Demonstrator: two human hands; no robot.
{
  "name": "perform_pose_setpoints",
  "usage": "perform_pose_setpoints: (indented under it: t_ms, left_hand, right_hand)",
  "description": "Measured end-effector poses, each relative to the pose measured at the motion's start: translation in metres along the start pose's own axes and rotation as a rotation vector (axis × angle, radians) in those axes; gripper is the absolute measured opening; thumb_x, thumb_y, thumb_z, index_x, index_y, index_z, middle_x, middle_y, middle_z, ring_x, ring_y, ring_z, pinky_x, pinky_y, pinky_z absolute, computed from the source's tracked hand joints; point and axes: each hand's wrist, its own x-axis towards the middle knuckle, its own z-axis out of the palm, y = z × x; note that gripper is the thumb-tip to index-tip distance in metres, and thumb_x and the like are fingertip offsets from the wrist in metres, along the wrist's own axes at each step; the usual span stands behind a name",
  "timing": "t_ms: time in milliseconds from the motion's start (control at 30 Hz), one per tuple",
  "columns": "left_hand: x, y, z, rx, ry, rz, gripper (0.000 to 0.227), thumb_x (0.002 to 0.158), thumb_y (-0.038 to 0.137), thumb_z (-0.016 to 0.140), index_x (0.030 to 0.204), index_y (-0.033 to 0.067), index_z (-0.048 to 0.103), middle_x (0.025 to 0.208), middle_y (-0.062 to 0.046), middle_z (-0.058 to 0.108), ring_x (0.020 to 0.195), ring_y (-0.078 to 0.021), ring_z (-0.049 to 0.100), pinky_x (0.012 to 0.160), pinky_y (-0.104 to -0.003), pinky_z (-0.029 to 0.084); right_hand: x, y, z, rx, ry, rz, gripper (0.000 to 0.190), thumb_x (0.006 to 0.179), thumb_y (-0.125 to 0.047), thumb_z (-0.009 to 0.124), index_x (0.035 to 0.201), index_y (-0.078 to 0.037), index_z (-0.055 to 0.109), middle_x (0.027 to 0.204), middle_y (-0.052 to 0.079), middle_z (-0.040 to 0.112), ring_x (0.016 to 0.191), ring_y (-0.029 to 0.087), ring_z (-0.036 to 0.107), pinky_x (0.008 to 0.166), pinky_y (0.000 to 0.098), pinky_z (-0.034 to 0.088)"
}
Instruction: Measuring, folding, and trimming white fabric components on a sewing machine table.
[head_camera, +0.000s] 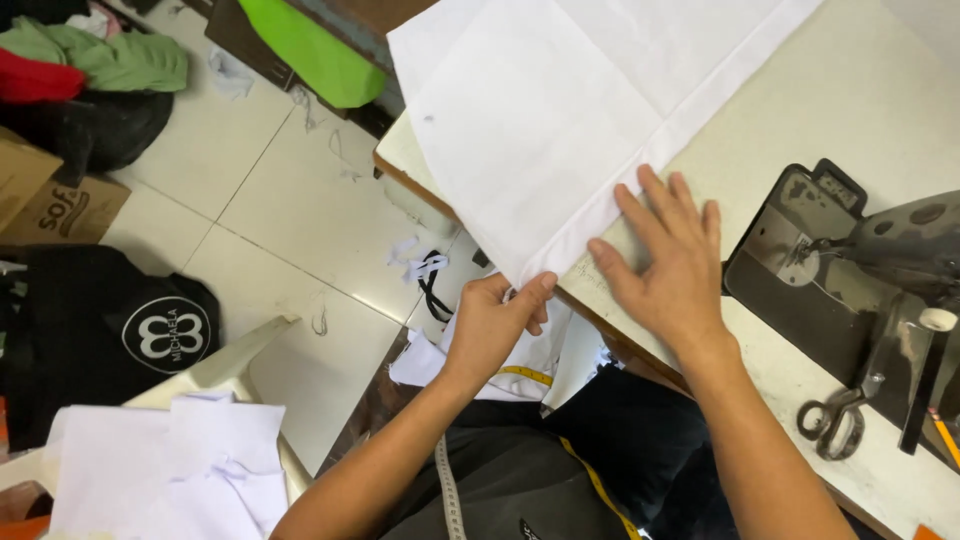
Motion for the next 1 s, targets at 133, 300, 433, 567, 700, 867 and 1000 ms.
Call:
perform_pose_setpoints:
  t_ms: [133, 300, 433, 567, 700, 867, 1000]
  left_hand:
    - [0.001, -0.01, 0.004, -0.01, -0.023, 0.019, 0.035, 0.091, 0.031, 0.074, 0.069, 0.0034, 0.071, 0.059, -0.006, 0.067, 0.053, -0.0127, 0.06, 0.063, -0.027, 0.055]
    - [-0.001, -0.008, 0.0, 0.087, -0.086, 0.062, 0.034, 0.092, 0.033, 0.071, 0.069, 0.0081, 0.07, 0.066, -0.003, 0.07, 0.058, -0.0099, 0.065, 0.071, -0.026, 0.056]
    - [0.0, -0.011, -0.003, 0.102, -0.107, 0.021, 0.03, 0.093, 0.03, 0.071, 0.073, 0.0086, 0.073, 0.069, -0.002, 0.072, 0.059, -0.0094, 0.066, 0.075, -0.024, 0.056]
    - [0.004, -0.014, -0.005, 0.073, -0.1, 0.04, 0.022, 0.09, 0.028, 0.075, 0.086, 0.0068, 0.078, 0.07, -0.003, 0.071, 0.059, -0.0108, 0.065, 0.067, -0.025, 0.055]
    - [0.005, -0.015, -0.007, 0.095, -0.132, 0.047, 0.033, 0.092, 0.033, 0.072, 0.073, 0.0057, 0.072, 0.067, -0.004, 0.07, 0.059, -0.0124, 0.065, 0.068, -0.026, 0.056]
    - [0.004, -0.011, -0.009, 0.145, -0.146, 0.041, 0.039, 0.093, 0.038, 0.07, 0.068, 0.0074, 0.071, 0.064, -0.003, 0.071, 0.059, -0.012, 0.068, 0.071, -0.025, 0.056]
    - [0.001, -0.005, -0.008, 0.149, -0.134, 0.032, 0.04, 0.091, 0.039, 0.07, 0.067, 0.0077, 0.071, 0.061, -0.005, 0.07, 0.059, -0.0126, 0.069, 0.073, -0.025, 0.056]
  right_hand:
    - [0.003, 0.0, -0.008, 0.028, -0.035, 0.063, 0.066, 0.099, -0.054, 0.054, 0.148, -0.01, 0.056, 0.163, 0.013, 0.041, 0.153, 0.041, 0.028, 0.119, 0.0703, 0.012]
    - [0.007, 0.002, -0.016, 0.016, -0.128, 0.139, 0.083, 0.088, -0.063, 0.062, 0.152, -0.011, 0.05, 0.167, 0.011, 0.033, 0.155, 0.038, 0.021, 0.117, 0.0711, 0.009]
    - [0.005, -0.009, -0.019, -0.009, -0.192, 0.167, 0.103, 0.079, -0.069, 0.067, 0.158, -0.009, 0.04, 0.17, 0.012, 0.024, 0.156, 0.04, 0.013, 0.118, 0.0697, 0.007]
    - [0.007, -0.011, -0.019, -0.01, -0.178, 0.166, 0.105, 0.078, -0.07, 0.068, 0.157, -0.006, 0.04, 0.17, 0.013, 0.023, 0.155, 0.042, 0.013, 0.117, 0.0709, 0.006]
    - [0.009, -0.012, -0.022, -0.008, -0.211, 0.185, 0.106, 0.079, -0.071, 0.065, 0.157, -0.006, 0.038, 0.17, 0.013, 0.02, 0.156, 0.041, 0.01, 0.117, 0.0697, 0.005]
    - [0.009, -0.013, -0.023, 0.01, -0.226, 0.202, 0.107, 0.078, -0.072, 0.065, 0.158, -0.006, 0.038, 0.171, 0.013, 0.019, 0.156, 0.04, 0.008, 0.118, 0.0678, 0.003]
    - [0.012, -0.016, -0.024, -0.005, -0.256, 0.227, 0.114, 0.072, -0.071, 0.071, 0.158, -0.005, 0.035, 0.171, 0.014, 0.016, 0.156, 0.041, 0.005, 0.118, 0.0678, 0.001]
